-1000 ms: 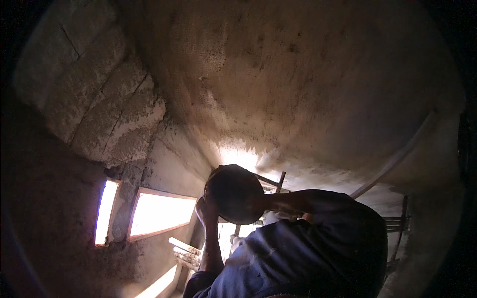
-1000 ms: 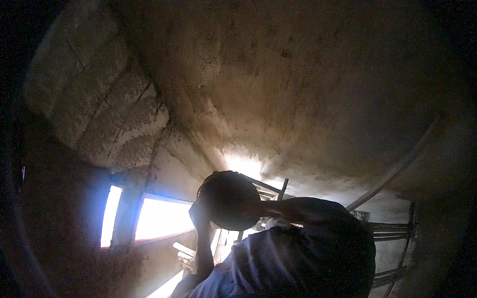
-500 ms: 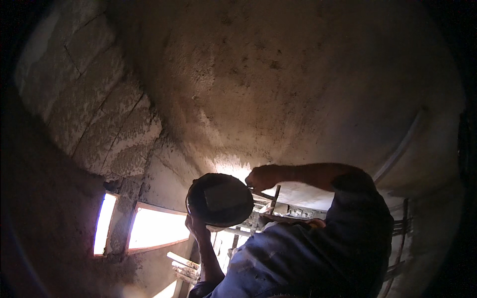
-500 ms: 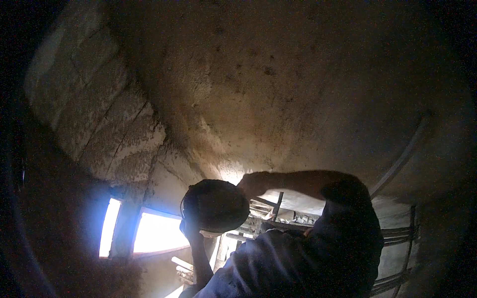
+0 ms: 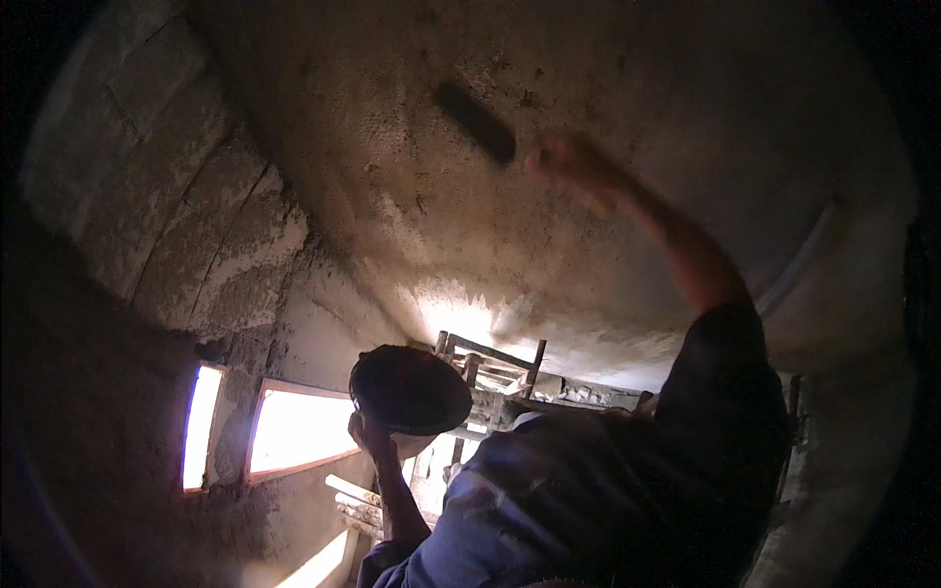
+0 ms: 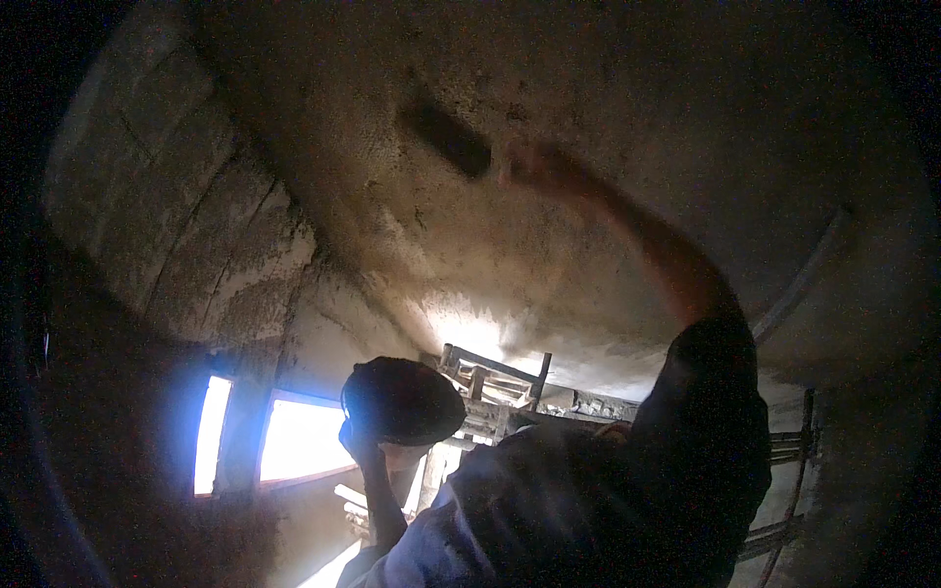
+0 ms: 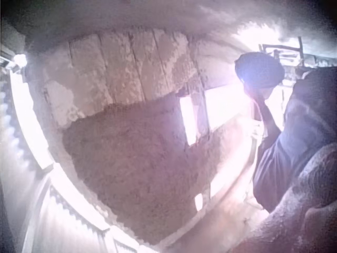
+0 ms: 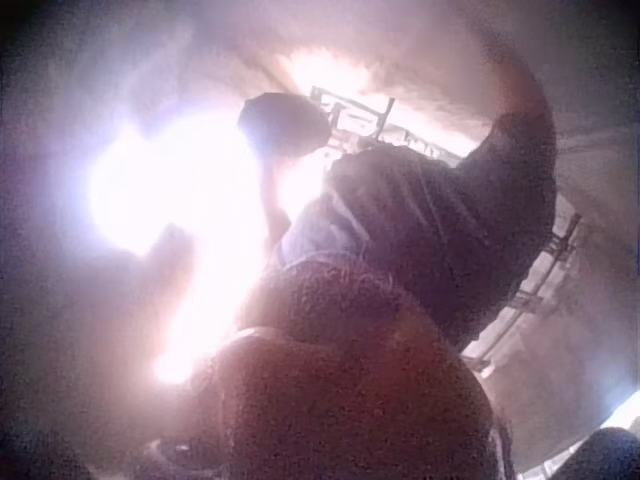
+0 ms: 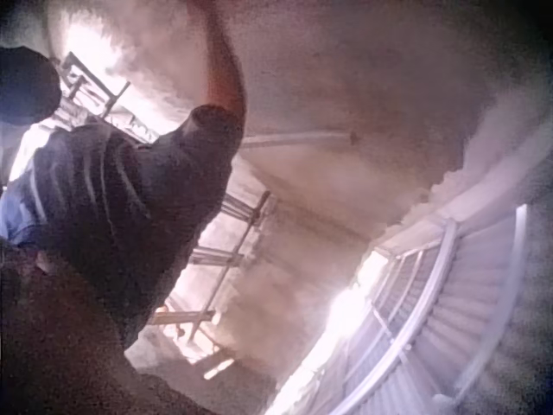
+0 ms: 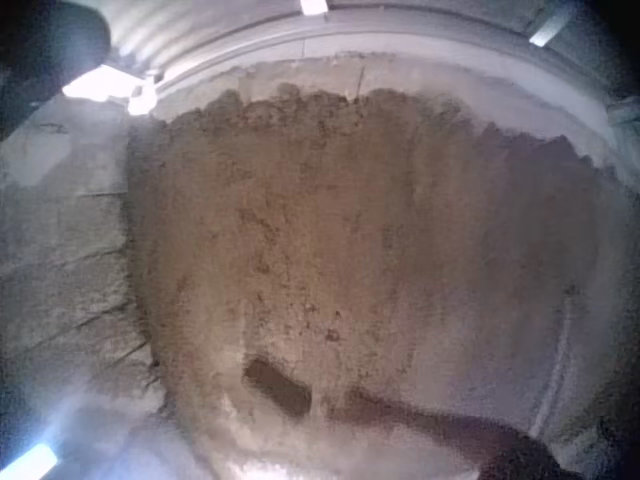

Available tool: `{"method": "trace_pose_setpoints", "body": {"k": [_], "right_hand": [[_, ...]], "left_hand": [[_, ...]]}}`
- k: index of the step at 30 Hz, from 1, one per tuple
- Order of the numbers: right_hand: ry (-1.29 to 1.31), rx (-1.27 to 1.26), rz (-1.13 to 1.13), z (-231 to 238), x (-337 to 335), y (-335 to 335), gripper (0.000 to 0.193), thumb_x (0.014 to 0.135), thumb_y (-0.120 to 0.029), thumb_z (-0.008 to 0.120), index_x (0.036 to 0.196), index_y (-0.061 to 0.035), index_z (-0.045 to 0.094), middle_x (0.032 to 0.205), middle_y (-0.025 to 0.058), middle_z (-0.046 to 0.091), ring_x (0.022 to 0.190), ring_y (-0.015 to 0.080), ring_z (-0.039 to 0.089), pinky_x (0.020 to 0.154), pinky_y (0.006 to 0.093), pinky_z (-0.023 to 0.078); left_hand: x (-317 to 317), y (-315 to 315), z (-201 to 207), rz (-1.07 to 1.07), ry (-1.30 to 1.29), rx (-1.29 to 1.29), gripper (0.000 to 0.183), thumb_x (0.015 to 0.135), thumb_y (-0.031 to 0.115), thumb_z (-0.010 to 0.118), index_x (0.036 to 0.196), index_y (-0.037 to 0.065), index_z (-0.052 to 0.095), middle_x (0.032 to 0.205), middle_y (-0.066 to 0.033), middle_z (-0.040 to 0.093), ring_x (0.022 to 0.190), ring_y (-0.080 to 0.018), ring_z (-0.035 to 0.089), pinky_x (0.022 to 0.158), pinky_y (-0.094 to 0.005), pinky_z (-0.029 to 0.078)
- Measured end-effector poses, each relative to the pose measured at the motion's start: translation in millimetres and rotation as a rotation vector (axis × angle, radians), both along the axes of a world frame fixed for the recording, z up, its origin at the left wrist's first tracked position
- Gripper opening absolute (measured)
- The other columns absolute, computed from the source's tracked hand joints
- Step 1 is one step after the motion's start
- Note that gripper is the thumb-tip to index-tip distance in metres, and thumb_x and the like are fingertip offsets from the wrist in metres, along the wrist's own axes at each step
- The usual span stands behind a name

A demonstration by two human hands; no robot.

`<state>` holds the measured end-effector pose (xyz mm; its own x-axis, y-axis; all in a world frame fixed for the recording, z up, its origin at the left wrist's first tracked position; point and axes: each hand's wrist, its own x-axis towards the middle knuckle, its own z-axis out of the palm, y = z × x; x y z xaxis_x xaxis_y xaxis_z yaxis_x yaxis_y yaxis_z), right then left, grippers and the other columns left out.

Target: The person applies and smooths plaster on a ceiling using a trowel and a hawk. They repeatedly scoop plaster from the hawk and spread it across the ceiling surface, then smooth the area with the trowel.

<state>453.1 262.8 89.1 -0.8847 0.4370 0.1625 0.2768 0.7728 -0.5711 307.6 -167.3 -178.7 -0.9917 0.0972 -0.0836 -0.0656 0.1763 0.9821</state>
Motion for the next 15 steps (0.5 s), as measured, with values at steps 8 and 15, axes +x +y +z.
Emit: {"method": "trace_pose_setpoints", "body": {"k": [8,15], "right_hand": [[-0.701,0.245,0.404,-285,-18,-134,0.03,0.084,-0.023,0.053,0.108,-0.0062,0.057,0.092,0.016,0.063,0.076,0.0285,0.062,0.069,0.0424,0.051],[-0.635,0.121,0.305,-316,-8,-153,0.03,0.083,-0.026,0.054,0.105,-0.0064,0.057,0.092,0.0156,0.063,0.079,0.0286,0.061,0.071,0.0421,0.05]], "left_hand": [[1,57,33,-0.264,0.085,-0.094,0.048,0.086,0.035,0.059,0.059,0.0,0.039,0.053,-0.0045,0.034,0.053,-0.0159,0.031,0.047,-0.0365,0.028],[6,90,39,-0.395,0.219,-0.282,0.054,0.087,0.041,0.053,0.064,-0.007,0.049,0.055,-0.0194,0.045,0.053,-0.025,0.041,0.051,-0.0435,0.035]]}}
